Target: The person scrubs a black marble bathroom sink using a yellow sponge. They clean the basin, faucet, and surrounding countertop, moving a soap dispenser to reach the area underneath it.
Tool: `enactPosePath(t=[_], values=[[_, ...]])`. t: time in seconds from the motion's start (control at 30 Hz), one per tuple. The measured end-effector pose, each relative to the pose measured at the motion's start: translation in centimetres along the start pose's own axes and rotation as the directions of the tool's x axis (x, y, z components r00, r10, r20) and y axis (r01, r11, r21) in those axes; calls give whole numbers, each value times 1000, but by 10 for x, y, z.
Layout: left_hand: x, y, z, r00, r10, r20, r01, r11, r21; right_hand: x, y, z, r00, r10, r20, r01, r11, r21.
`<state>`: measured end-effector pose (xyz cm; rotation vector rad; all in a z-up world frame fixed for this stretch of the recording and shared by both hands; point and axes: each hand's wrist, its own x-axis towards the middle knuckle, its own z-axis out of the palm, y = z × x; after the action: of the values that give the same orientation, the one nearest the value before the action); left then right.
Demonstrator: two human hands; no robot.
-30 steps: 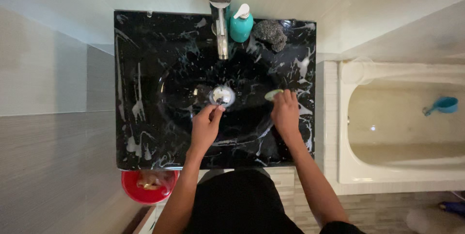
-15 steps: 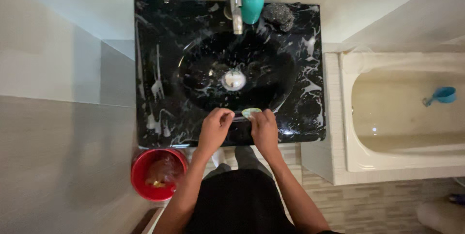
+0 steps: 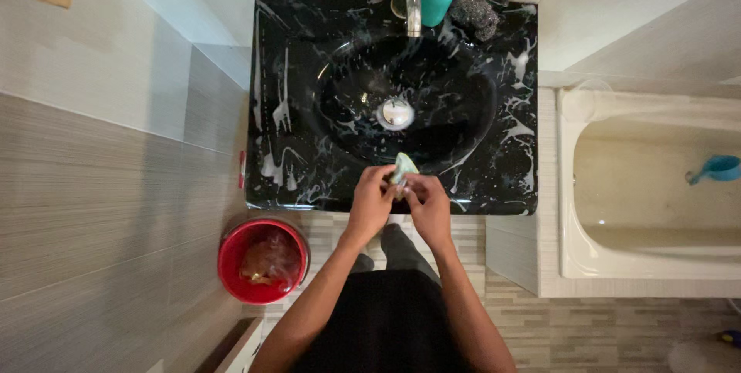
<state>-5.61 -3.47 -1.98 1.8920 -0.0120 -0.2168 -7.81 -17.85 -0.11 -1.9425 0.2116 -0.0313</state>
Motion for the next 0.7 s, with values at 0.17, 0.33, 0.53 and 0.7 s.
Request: enactPosePath(t=[0.17,0.33,0.53,0.7], values=[[-7,18,6,983,175,-64,-163,975,151,2,-7,-14,1000,-19,23,23,980,-198],[1,31,14,960,245,-138,-220,959,176,14,-16,-30,965,-260,41,255,886,-387],[15,35,31,977,-180,-117,167,979,-119,27,-5,-48,938,-330,104,342,842,-416],[18,40,37,973,-153,-172,153,988,-10,42,4,-54,980,-146,133,184,917,-353]])
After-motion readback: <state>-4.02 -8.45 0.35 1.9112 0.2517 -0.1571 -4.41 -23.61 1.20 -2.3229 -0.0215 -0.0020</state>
